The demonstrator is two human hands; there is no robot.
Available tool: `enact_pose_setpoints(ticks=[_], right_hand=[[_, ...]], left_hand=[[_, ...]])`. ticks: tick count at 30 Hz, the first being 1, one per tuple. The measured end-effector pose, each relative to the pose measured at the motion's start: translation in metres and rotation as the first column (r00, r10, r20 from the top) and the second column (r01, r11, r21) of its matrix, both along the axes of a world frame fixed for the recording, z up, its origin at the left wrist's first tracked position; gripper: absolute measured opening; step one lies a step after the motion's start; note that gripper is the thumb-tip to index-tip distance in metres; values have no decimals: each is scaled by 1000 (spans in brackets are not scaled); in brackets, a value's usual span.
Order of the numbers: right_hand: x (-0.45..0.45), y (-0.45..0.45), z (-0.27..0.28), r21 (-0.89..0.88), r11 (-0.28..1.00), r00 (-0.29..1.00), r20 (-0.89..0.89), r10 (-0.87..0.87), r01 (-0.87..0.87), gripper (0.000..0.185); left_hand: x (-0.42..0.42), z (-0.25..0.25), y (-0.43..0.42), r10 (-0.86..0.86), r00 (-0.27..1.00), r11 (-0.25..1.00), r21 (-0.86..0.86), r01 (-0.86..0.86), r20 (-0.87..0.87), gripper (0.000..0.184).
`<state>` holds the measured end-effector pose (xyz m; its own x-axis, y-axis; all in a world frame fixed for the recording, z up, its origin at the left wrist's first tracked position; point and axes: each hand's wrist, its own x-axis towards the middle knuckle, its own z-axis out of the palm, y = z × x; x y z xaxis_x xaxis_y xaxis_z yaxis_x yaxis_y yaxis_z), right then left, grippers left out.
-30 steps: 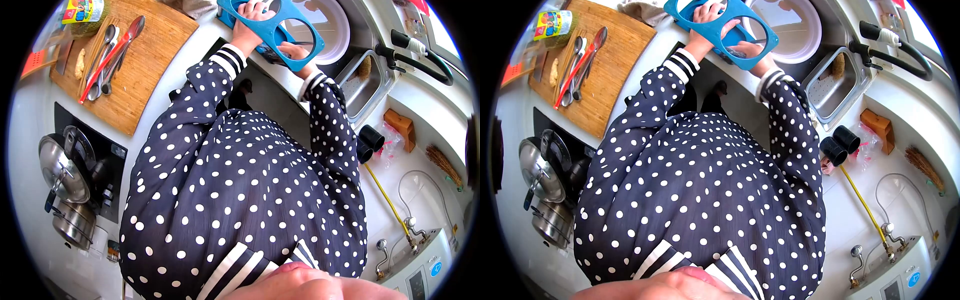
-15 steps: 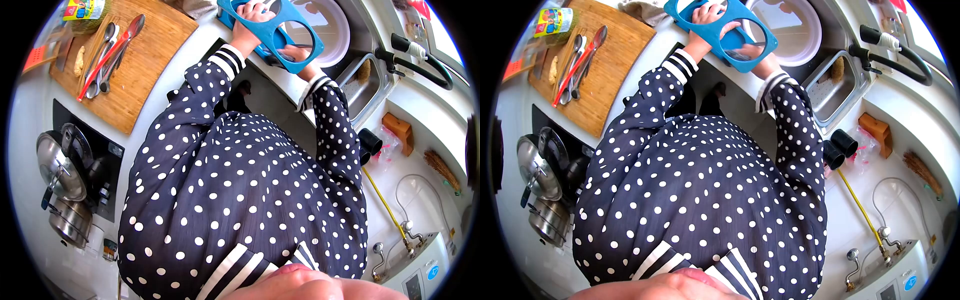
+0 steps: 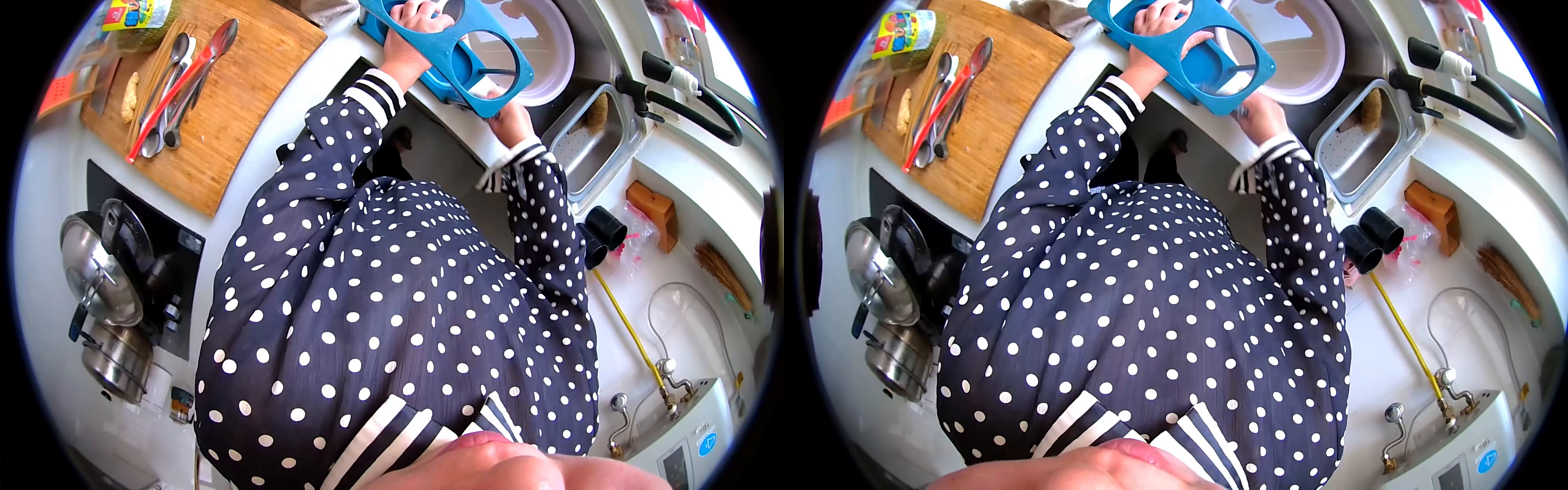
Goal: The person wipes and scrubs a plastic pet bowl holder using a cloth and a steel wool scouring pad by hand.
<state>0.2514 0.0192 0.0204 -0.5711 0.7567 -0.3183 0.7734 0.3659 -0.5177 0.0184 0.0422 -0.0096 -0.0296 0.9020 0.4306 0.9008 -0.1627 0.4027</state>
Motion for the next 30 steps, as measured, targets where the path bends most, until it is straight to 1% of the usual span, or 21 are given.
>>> enact_pose_setpoints(ticks=[1,2,3,4,6,7,9,10,12,14,15,16,17,20,21,22,24,25,26,29,30], right_hand=[[12,-14,1,134,989,997,-21,73,-70,28],[21,-26,3,63,998,1000,-8,21,-20,24],[21,-46,13,46,994,994,-27,-102,104,19],[15,-66,18,57,975,972,-105,-209,216,20],[-7,-98,19,195,922,938,-163,-305,334,32],[-24,-107,21,290,906,951,-101,-292,309,40],[-50,-108,19,457,860,966,0,-257,229,60],[-62,-103,19,516,834,964,55,-261,196,59],[-75,-89,9,585,785,952,67,-299,206,56],[-81,-77,-5,600,783,947,124,-296,166,53],[-81,-75,-10,606,782,942,158,-297,145,52],[-80,-79,-15,628,761,944,125,-304,162,51],[-77,-86,-15,613,767,936,124,-330,189,51],[-62,-101,-18,554,795,908,151,-390,249,55],[-64,-103,-15,569,785,921,116,-371,245,58],[-71,-100,-8,606,764,950,41,-308,222,56],[-87,-85,-6,637,735,947,24,-319,231,52],[-89,-80,-14,635,726,908,93,-409,263,48],[-87,-79,-14,623,725,884,111,-454,294,48],[-79,-96,-11,581,761,868,175,-464,290,48],[-77,-100,-13,625,727,892,108,-439,283,47]], left_hand=[[1,1,2,11,1000,1000,-5,-11,20,18],[3,1,2,16,999,1000,-16,-15,43,18],[6,2,3,46,997,999,-4,-45,56,17],[9,2,6,81,995,997,10,-82,63,17],[17,2,5,124,989,992,27,-126,77,17],[19,6,5,120,981,992,-48,-114,152,16],[21,8,6,131,980,991,-27,-128,148,15],[21,7,5,138,980,990,-18,-136,141,15],[22,-6,9,150,989,988,-44,-149,16,13],[24,-11,11,154,982,983,-86,-164,-104,13],[24,-10,11,158,982,983,-81,-166,-100,13],[24,-10,9,159,982,983,-75,-167,-98,13],[23,-9,9,161,983,983,-70,-168,-91,13],[20,-32,11,141,971,989,-17,-147,-192,40],[20,-34,12,154,971,988,25,-152,-184,38],[20,-33,11,147,977,989,35,-143,-154,38],[20,-35,10,139,977,990,60,-131,-160,38],[20,-31,10,136,975,991,19,-134,-174,38],[19,-33,12,136,973,991,19,-135,-184,39],[22,-32,10,145,971,989,-12,-150,-188,40],[23,-27,8,135,980,988,-49,-143,-147,39]])
